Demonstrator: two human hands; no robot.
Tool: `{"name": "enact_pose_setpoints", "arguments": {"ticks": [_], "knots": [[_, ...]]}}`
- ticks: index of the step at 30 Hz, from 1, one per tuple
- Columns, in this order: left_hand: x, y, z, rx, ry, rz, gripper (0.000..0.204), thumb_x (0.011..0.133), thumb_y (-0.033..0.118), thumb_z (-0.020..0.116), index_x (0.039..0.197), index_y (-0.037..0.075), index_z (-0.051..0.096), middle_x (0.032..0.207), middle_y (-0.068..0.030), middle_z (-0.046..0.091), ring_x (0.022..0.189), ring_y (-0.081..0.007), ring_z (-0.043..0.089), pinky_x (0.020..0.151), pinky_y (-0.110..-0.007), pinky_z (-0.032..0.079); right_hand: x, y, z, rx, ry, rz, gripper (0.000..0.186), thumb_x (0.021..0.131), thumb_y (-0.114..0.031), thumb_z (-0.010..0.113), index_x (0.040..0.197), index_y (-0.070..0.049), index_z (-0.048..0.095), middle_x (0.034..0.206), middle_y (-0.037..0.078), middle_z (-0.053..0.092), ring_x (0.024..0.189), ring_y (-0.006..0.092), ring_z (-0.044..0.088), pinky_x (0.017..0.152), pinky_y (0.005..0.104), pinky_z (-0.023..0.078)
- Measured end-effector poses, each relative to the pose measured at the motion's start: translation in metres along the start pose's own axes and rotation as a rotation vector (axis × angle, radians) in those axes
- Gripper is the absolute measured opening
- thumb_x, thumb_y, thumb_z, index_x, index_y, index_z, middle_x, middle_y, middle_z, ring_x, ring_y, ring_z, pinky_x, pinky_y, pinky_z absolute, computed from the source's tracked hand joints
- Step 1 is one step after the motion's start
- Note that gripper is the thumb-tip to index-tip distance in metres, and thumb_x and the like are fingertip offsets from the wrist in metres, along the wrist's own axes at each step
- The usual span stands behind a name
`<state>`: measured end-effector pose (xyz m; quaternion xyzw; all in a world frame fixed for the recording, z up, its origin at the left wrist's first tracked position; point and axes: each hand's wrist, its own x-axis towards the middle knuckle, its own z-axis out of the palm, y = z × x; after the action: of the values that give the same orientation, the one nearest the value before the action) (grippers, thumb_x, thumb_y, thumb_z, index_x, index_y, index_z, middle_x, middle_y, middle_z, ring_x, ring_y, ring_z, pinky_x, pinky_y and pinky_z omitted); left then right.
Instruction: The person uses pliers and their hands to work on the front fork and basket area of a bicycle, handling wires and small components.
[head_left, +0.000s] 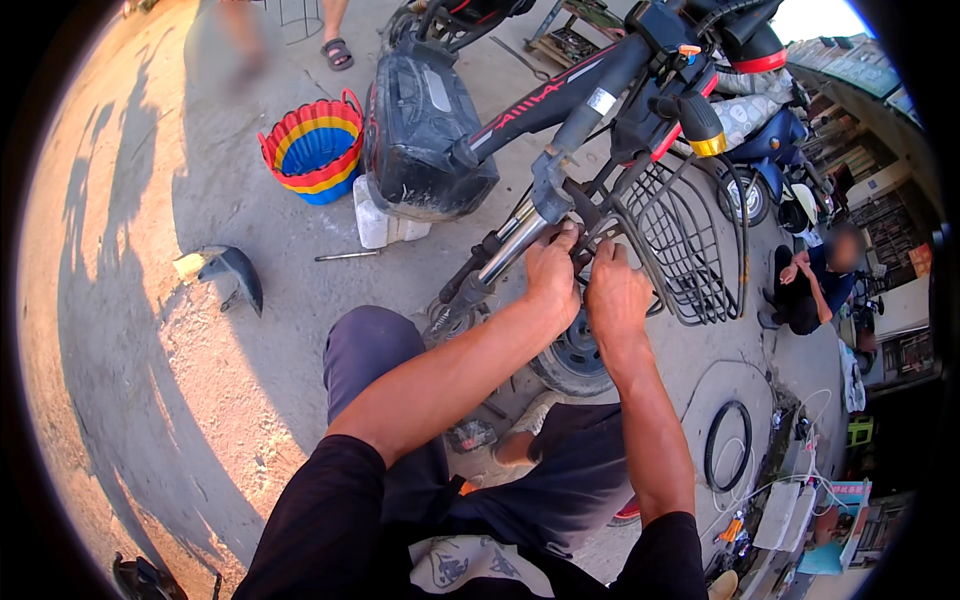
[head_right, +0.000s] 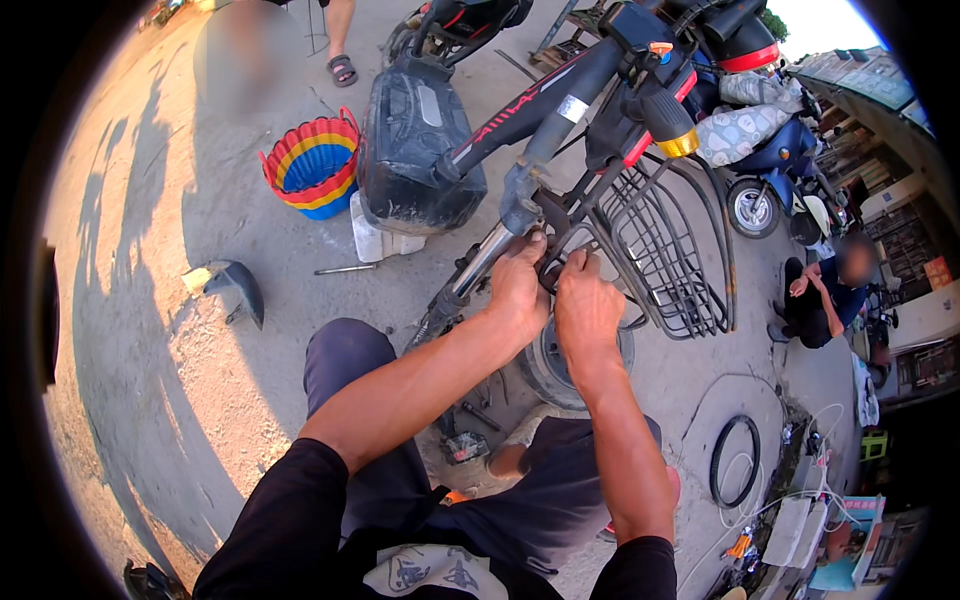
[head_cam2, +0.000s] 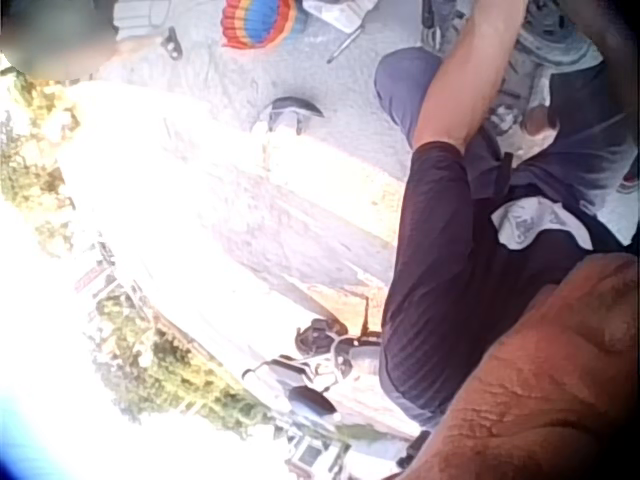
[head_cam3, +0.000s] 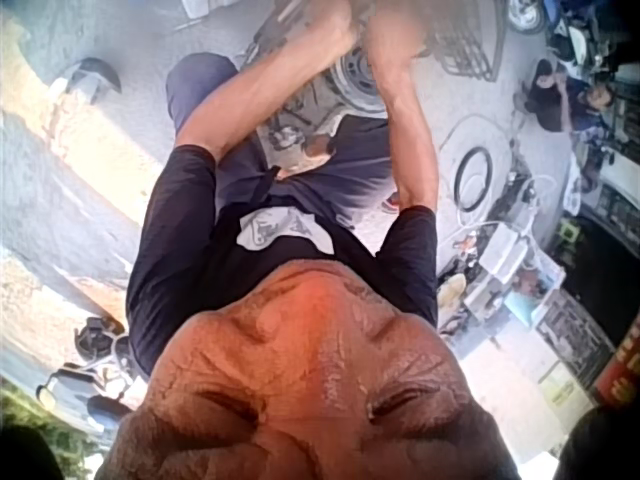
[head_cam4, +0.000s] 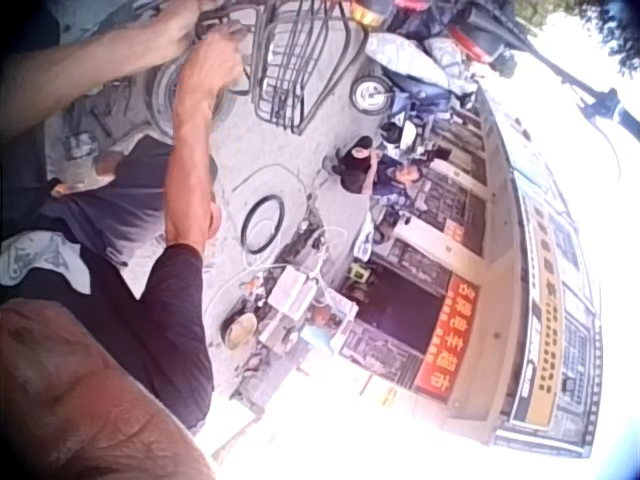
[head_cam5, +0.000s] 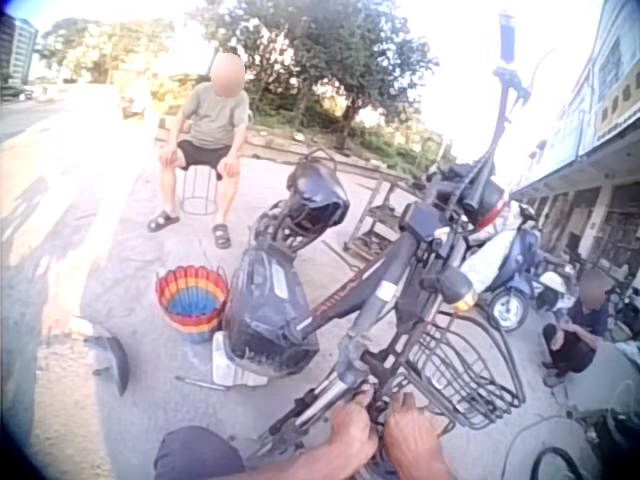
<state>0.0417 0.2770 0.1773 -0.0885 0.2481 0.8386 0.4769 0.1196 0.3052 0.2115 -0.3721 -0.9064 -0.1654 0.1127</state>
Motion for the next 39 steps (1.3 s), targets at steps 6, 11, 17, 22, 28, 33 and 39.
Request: {"name": "enact_pose_setpoints", "arguments": {"ticks": [6, 11, 17, 22, 28, 33, 39], "knots": [[0.001, 0.002, 0.000, 0.072, 0.038, -0.004, 0.011, 0.100, 0.015, 0.057, 0.109, 0.010, 0.062, 0.098, 0.0005, 0.063, 0.088, -0.0126, 0.058, 0.074, -0.031, 0.047, -0.001, 0.007, -0.008, 0.043, -0.013, 0.010, 0.016, 0.084, -0.003, 0.053, 0.099, 0.000, 0.056, 0.089, 0.018, 0.067, 0.070, 0.0407, 0.068, 0.063, 0.0499, 0.054], [0.004, 0.002, -0.005, 0.066, -0.021, -0.015, 0.011, 0.099, 0.017, 0.059, 0.109, 0.013, 0.062, 0.099, 0.0037, 0.063, 0.088, -0.0102, 0.056, 0.075, -0.031, 0.044, -0.016, 0.010, -0.004, 0.155, -0.025, 0.051, 0.015, 0.085, -0.005, 0.057, 0.099, -0.001, 0.053, 0.091, 0.021, 0.067, 0.071, 0.0418, 0.067, 0.065, 0.0501, 0.054], [-0.001, 0.006, 0.001, -0.017, -0.004, -0.023, 0.010, 0.098, 0.022, 0.061, 0.105, 0.014, 0.063, 0.097, 0.0037, 0.062, 0.089, -0.0110, 0.056, 0.078, -0.034, 0.043, -0.026, 0.015, 0.000, 0.590, 0.125, 0.204, 0.012, 0.092, -0.006, 0.056, 0.103, -0.003, 0.053, 0.093, 0.025, 0.067, 0.076, 0.0446, 0.065, 0.068, 0.0518, 0.051], [0.005, -0.003, 0.001, 0.025, 0.019, -0.036, 0.009, 0.097, 0.022, 0.064, 0.104, 0.018, 0.061, 0.101, 0.0055, 0.063, 0.093, -0.0115, 0.057, 0.082, -0.036, 0.043, -0.042, 0.016, 0.023, 0.664, 0.231, 0.208, 0.013, 0.097, -0.005, 0.053, 0.109, -0.004, 0.058, 0.081, 0.014, 0.068, 0.058, 0.0221, 0.063, 0.057, 0.0374, 0.050], [-0.001, 0.002, 0.001, 0.082, 0.012, -0.001, 0.011, 0.101, 0.023, 0.055, 0.105, 0.017, 0.063, 0.102, 0.0046, 0.063, 0.096, -0.0108, 0.057, 0.084, -0.035, 0.042, -0.029, 0.020, 0.016, 0.684, 0.197, 0.256, 0.013, 0.098, -0.007, 0.054, 0.109, -0.004, 0.060, 0.090, 0.013, 0.069, 0.053, 0.0169, 0.060, 0.053, 0.0332, 0.048], [-0.004, 0.003, 0.000, 0.051, -0.049, -0.007, 0.012, 0.098, 0.025, 0.061, 0.105, 0.015, 0.064, 0.100, 0.0034, 0.063, 0.096, -0.0116, 0.058, 0.081, -0.034, 0.043, -0.028, 0.021, 0.027, 0.670, 0.394, 0.187, 0.013, 0.098, -0.005, 0.056, 0.110, -0.002, 0.059, 0.088, 0.011, 0.068, 0.051, 0.0124, 0.058, 0.050, 0.0283, 0.046], [0.003, 0.002, -0.006, 0.079, -0.024, -0.037, 0.015, 0.100, 0.025, 0.058, 0.112, 0.015, 0.063, 0.100, 0.0036, 0.064, 0.092, -0.0130, 0.060, 0.075, -0.033, 0.046, -0.028, 0.018, 0.017, 0.874, 0.306, 0.344, 0.013, 0.097, -0.003, 0.055, 0.110, -0.004, 0.059, 0.075, 0.009, 0.064, 0.051, 0.0144, 0.059, 0.051, 0.0300, 0.045]]}}
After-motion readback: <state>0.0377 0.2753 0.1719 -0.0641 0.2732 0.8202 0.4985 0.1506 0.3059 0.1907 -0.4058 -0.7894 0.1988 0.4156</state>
